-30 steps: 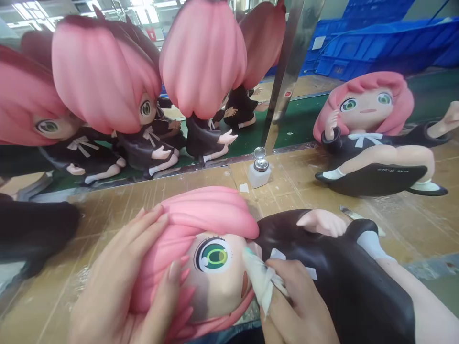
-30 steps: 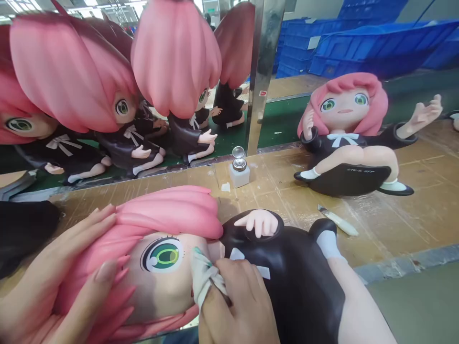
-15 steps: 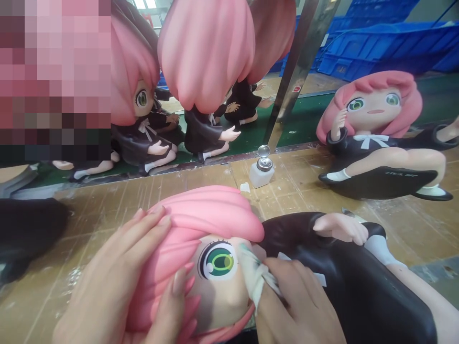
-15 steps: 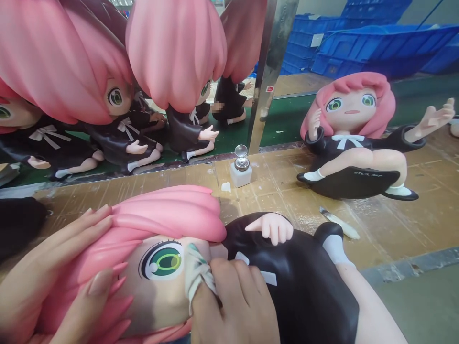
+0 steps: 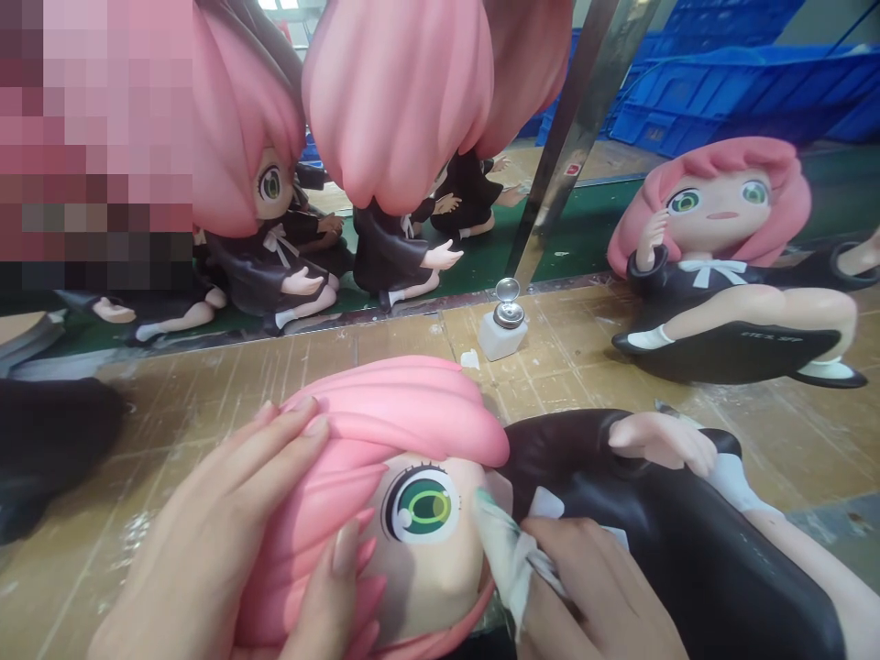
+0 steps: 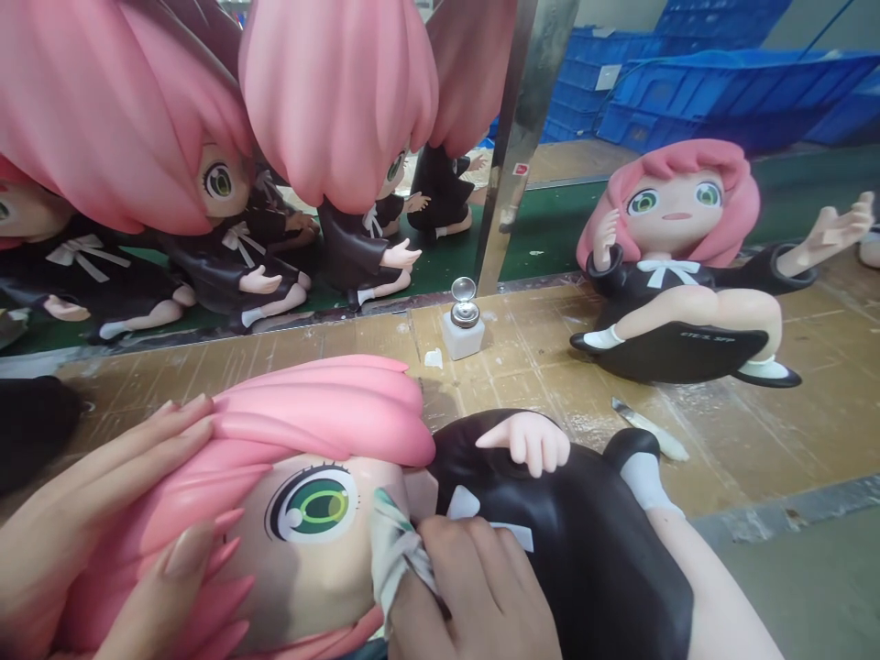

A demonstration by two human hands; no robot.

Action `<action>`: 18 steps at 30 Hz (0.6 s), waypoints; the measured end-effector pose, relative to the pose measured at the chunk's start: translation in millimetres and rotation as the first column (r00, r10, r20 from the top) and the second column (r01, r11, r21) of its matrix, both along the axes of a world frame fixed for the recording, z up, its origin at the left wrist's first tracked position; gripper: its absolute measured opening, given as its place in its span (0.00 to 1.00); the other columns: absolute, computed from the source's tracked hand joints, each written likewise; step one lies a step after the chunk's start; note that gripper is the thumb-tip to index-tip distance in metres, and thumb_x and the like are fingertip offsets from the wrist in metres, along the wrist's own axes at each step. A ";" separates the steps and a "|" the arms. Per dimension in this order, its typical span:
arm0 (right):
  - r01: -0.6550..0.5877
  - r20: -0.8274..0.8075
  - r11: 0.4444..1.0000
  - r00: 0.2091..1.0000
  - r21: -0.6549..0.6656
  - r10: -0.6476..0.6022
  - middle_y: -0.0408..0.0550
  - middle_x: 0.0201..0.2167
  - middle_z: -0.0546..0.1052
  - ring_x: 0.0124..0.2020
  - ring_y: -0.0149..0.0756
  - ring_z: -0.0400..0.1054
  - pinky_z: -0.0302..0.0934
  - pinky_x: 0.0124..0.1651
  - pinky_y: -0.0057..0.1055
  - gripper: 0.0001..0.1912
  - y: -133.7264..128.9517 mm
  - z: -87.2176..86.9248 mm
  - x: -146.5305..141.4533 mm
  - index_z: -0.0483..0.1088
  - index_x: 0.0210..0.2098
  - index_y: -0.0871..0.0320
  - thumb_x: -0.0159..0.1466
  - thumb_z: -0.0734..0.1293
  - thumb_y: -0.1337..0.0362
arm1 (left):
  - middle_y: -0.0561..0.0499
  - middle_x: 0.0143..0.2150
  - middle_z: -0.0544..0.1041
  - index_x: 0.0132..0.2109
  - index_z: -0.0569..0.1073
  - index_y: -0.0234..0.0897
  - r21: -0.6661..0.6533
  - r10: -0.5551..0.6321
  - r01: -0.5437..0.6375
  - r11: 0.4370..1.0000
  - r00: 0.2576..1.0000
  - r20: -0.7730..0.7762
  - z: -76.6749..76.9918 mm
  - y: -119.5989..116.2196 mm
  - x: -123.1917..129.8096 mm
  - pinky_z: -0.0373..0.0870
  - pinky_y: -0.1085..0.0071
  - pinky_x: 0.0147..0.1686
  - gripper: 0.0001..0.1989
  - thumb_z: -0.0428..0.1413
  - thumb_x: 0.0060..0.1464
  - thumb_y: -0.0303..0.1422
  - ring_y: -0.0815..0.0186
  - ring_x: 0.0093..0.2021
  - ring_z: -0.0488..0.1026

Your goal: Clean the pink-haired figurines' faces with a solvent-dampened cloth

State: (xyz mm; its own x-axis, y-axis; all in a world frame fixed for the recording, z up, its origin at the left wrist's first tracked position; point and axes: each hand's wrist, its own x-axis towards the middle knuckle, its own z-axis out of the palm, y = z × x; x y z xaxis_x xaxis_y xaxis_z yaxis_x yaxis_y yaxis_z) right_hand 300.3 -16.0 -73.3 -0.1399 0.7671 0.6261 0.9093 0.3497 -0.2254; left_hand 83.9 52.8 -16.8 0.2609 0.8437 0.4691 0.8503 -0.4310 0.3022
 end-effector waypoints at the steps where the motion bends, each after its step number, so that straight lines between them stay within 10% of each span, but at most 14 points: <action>1: -0.002 0.002 1.000 1.000 -0.010 0.002 0.52 0.36 0.68 0.32 0.37 0.58 0.53 0.32 0.34 0.11 0.0 0.3 0.7 0.70 0.34 0.60 0.59 0.61 0.79 | 0.60 0.65 0.69 0.64 0.63 0.64 -0.004 0.002 -0.002 1.000 1.000 -0.004 0.2 0.0 0.3 0.68 0.47 0.63 0.29 0.54 0.56 0.42 0.50 0.63 0.69; 18: 0.021 0.212 0.999 0.977 0.032 -0.027 0.49 0.35 0.75 0.34 0.36 0.66 0.57 0.37 0.34 0.09 3.4 18.3 0.6 0.72 0.30 0.56 0.62 0.64 0.74 | 0.60 0.64 0.70 0.62 0.65 0.64 -0.006 -0.001 0.002 1.000 0.999 0.034 -6.1 4.6 -5.7 0.65 0.49 0.65 0.28 0.57 0.54 0.44 0.50 0.62 0.70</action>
State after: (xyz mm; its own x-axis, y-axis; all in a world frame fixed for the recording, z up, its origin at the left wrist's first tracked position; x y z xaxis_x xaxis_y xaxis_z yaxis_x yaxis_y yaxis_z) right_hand 300.9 -12.6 -55.0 -0.2535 0.7539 0.6061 0.9436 0.3306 -0.0165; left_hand 78.2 57.4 -22.9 0.2459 0.8464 0.4723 0.8387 -0.4301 0.3341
